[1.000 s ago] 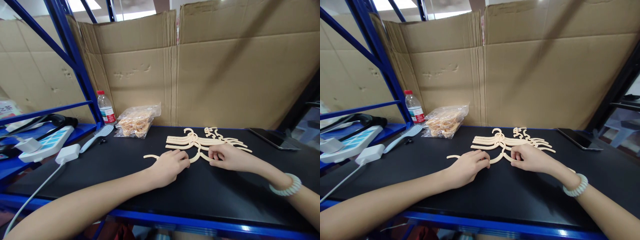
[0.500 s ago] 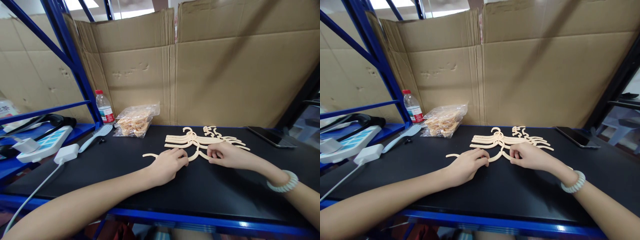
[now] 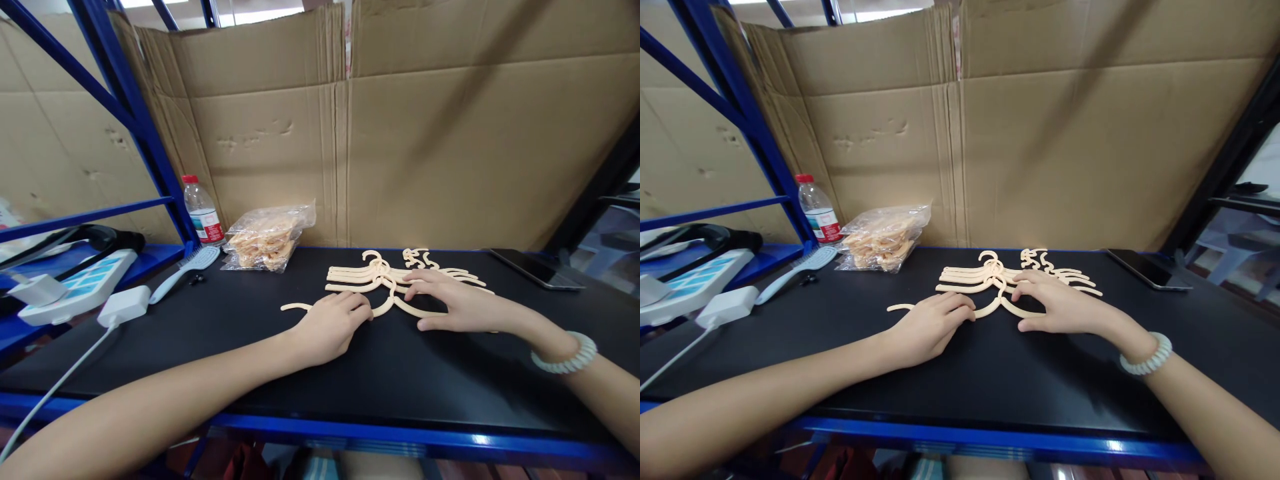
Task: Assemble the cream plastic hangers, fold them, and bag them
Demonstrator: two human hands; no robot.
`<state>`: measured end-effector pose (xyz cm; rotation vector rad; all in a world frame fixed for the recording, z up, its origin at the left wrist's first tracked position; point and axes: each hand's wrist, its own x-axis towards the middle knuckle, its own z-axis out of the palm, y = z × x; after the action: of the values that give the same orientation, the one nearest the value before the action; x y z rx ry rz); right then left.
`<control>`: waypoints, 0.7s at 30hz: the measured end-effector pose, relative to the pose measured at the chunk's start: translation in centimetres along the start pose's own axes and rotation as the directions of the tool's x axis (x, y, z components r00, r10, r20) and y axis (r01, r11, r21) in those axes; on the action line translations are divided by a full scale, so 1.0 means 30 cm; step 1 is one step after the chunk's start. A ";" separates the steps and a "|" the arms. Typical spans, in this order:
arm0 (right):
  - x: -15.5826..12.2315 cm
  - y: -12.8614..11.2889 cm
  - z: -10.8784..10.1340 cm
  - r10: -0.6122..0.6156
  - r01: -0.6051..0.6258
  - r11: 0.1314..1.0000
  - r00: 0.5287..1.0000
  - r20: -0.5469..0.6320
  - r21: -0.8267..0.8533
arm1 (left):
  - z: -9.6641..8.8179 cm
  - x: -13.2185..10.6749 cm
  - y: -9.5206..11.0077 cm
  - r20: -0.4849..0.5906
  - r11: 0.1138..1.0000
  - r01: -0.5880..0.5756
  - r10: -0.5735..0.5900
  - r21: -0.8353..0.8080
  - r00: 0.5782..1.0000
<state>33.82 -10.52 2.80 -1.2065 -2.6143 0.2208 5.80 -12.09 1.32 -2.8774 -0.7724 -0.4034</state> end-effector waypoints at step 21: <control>0.068 -0.001 0.069 -0.014 0.016 1.000 0.989 -0.145 0.015 | 0.014 0.018 -0.041 0.001 0.999 0.030 -0.029 -0.036 1.000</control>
<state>31.92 -9.05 1.17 -1.1518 -2.4916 0.1452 5.72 -10.70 1.16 -2.9022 -0.8168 -0.4241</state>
